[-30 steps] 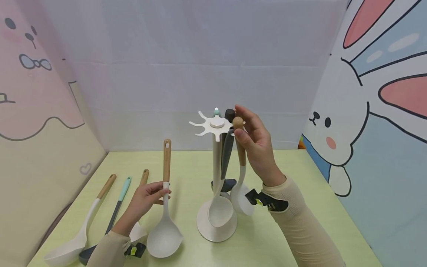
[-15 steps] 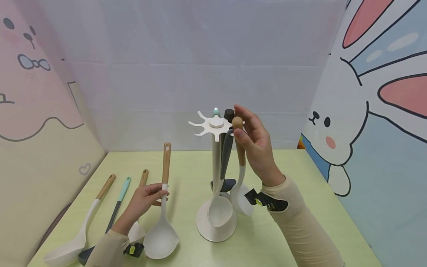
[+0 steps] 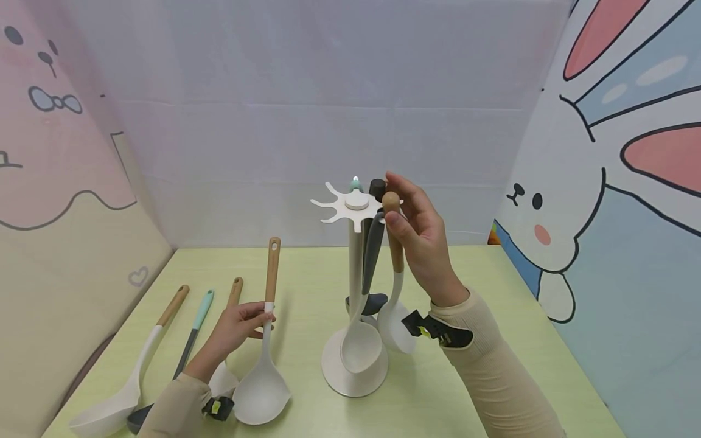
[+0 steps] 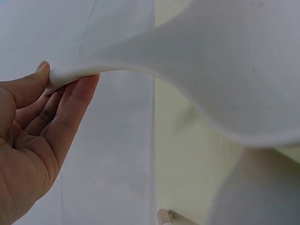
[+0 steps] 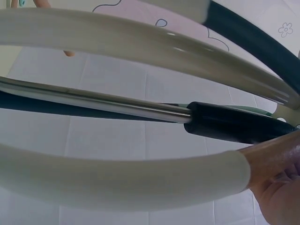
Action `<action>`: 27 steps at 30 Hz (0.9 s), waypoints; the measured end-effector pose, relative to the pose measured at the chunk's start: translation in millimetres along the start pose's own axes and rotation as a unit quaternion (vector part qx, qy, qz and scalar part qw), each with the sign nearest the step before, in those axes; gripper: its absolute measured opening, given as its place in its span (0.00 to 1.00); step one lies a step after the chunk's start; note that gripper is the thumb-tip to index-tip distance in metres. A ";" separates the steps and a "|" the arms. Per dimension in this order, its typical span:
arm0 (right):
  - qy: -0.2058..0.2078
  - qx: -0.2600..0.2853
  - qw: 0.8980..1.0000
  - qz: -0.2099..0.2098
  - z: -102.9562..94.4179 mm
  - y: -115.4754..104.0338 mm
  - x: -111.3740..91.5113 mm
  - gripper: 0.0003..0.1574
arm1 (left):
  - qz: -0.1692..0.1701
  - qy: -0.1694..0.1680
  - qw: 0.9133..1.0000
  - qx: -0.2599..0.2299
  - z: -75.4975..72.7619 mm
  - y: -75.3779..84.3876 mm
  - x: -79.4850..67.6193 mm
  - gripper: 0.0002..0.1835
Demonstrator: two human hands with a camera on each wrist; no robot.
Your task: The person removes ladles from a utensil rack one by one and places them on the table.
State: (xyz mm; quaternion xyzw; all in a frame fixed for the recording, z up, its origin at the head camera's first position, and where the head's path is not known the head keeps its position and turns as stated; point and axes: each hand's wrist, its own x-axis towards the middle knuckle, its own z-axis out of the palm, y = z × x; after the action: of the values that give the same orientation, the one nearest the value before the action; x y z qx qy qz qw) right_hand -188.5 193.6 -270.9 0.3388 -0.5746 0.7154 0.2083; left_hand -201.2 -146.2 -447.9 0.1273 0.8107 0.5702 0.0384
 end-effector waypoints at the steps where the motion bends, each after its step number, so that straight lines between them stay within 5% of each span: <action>1: 0.000 0.001 1.000 0.000 0.0 0.1 -0.1 0.41 | 0.000 0.000 1.000 0.001 -0.1 -0.5 0.6 0.16; 12: 0.002 0.006 1.000 0.001 1.1 0.4 -0.1 0.41 | 0.008 -0.024 1.000 0.004 -2.5 -6.5 8.0 0.15; 27: 0.007 -0.001 1.000 0.005 3.4 -1.3 -0.2 0.42 | -0.030 -0.030 0.998 0.039 -5.3 -4.0 15.0 0.13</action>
State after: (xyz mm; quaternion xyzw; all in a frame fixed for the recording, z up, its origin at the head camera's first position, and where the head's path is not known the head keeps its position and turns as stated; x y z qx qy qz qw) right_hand -186.7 190.7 -269.8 0.3303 -0.5760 0.7180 0.2090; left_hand -217.4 -148.6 -448.6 0.1210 0.8345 0.5323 0.0750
